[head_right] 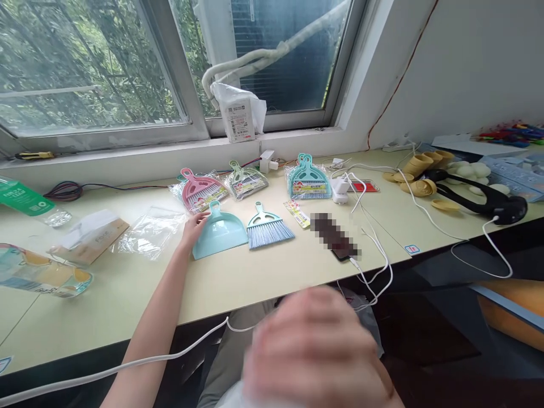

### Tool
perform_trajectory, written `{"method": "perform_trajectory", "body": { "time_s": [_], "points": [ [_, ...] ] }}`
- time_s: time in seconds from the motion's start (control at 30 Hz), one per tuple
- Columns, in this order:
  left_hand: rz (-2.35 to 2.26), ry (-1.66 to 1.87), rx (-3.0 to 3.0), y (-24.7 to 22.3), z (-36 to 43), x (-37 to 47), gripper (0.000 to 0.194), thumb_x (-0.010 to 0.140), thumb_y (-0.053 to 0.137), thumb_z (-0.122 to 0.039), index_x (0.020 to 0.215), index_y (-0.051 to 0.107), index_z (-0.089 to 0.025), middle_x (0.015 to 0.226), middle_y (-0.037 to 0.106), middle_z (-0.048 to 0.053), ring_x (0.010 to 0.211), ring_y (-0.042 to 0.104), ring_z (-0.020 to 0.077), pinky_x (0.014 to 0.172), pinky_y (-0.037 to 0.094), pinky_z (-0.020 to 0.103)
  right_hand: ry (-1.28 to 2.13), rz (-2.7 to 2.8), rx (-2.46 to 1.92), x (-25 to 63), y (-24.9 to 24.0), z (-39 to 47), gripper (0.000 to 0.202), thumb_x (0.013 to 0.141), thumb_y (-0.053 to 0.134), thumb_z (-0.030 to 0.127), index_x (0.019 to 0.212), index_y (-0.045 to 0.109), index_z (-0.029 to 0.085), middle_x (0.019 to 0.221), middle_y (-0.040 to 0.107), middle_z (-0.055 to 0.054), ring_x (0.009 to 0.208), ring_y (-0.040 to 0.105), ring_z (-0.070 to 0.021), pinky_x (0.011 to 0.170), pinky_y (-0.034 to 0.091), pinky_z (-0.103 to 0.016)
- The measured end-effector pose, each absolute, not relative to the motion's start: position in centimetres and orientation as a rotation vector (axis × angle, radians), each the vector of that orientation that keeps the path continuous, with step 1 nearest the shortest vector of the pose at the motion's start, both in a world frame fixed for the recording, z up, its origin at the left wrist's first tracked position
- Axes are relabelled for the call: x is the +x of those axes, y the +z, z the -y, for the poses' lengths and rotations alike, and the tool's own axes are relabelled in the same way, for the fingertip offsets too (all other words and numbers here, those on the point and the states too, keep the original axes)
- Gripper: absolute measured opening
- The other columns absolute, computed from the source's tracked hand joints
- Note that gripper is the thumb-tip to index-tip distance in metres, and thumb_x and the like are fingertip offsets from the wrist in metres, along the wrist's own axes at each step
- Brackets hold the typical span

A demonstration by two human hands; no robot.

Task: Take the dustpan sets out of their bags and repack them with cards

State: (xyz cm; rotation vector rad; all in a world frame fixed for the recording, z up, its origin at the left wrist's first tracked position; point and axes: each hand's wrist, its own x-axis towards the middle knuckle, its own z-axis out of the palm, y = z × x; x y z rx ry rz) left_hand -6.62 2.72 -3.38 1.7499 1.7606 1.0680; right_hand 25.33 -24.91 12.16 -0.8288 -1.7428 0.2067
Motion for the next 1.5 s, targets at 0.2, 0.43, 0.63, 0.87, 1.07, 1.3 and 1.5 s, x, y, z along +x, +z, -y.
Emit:
{"method": "perform_trajectory", "body": {
  "time_s": [0.2, 0.43, 0.63, 0.87, 1.07, 1.3, 1.5],
  "points": [
    [-1.832, 1.042, 1.787, -3.5, -2.4, -6.3, 0.047, 0.081, 0.054, -0.04, 0.124, 0.052, -0.02, 0.101, 0.067, 0.009, 0.084, 0.062, 0.0225, 0.077, 0.045, 0.033, 0.049, 1.935, -1.471, 22.6, 5.0, 6.5, 0.028, 0.089, 0.043, 0.016, 0.105, 0.065, 0.022, 0.104, 0.066, -0.009, 0.103, 0.055, -0.0237, 0.083, 0.045, -0.035],
    [-1.942, 0.847, 1.888, -3.0, -1.6, -5.7, 0.026, 0.084, 0.049, -0.029, 0.099, 0.068, -0.021, 0.108, 0.067, 0.006, 0.095, 0.06, 0.0229, 0.08, 0.042, 0.031, 0.034, 2.153, -2.109, 23.7, 0.6, -1.0, 0.03, 0.094, 0.038, 0.021, 0.112, 0.062, 0.017, 0.117, 0.056, -0.015, 0.109, 0.05, -0.0251, 0.083, 0.04, -0.033],
    [-1.973, 0.893, 1.842, -2.9, -1.7, -5.8, 0.025, 0.085, 0.049, -0.032, 0.098, 0.068, -0.022, 0.105, 0.068, 0.006, 0.094, 0.06, 0.0237, 0.076, 0.042, 0.031, 0.091, 2.153, -2.245, 24.2, 1.6, -3.5, 0.024, 0.088, 0.053, 0.024, 0.108, 0.065, 0.019, 0.111, 0.063, -0.014, 0.105, 0.056, -0.0247, 0.079, 0.04, -0.031],
    [-1.866, 1.049, 1.813, -2.7, -1.9, -6.1, 0.022, 0.08, 0.052, -0.032, 0.088, 0.069, -0.021, 0.087, 0.07, 0.006, 0.083, 0.062, 0.0225, 0.073, 0.042, 0.031, 0.195, 2.277, -2.093, 25.8, 3.0, -4.6, 0.019, 0.077, 0.066, 0.029, 0.09, 0.071, 0.016, 0.098, 0.07, -0.013, 0.095, 0.063, -0.0248, 0.076, 0.043, -0.03],
    [-1.735, 1.126, 1.769, -3.0, -2.2, -6.0, 0.021, 0.077, 0.053, -0.033, 0.082, 0.068, -0.019, 0.081, 0.068, 0.006, 0.077, 0.061, 0.021, 0.07, 0.042, 0.03, 0.987, 1.978, -1.276, 27.1, 6.0, -2.9, 0.03, 0.076, 0.065, 0.036, 0.1, 0.069, 0.018, 0.082, 0.073, -0.006, 0.083, 0.066, -0.0199, 0.074, 0.047, -0.028],
    [-1.594, 1.164, 1.656, -3.0, -2.2, -6.0, 0.018, 0.073, 0.053, -0.031, 0.081, 0.064, -0.018, 0.078, 0.067, 0.005, 0.076, 0.059, 0.0204, 0.068, 0.041, 0.03, 1.108, 1.647, -1.039, 26.6, 8.4, -0.8, 0.032, 0.071, 0.07, 0.042, 0.093, 0.072, 0.019, 0.077, 0.072, -0.006, 0.081, 0.068, -0.0207, 0.079, 0.047, -0.031],
    [-1.494, 1.13, 1.507, -2.7, -1.9, -4.9, 0.031, 0.071, 0.059, -0.04, 0.09, 0.065, -0.016, 0.085, 0.069, 0.008, 0.081, 0.061, 0.0228, 0.072, 0.044, 0.033, 1.076, 1.426, -1.062, 25.0, 6.1, -1.9, 0.035, 0.068, 0.07, 0.051, 0.085, 0.069, 0.02, 0.074, 0.071, -0.003, 0.071, 0.064, -0.0186, 0.068, 0.045, -0.029]
  ]
}}
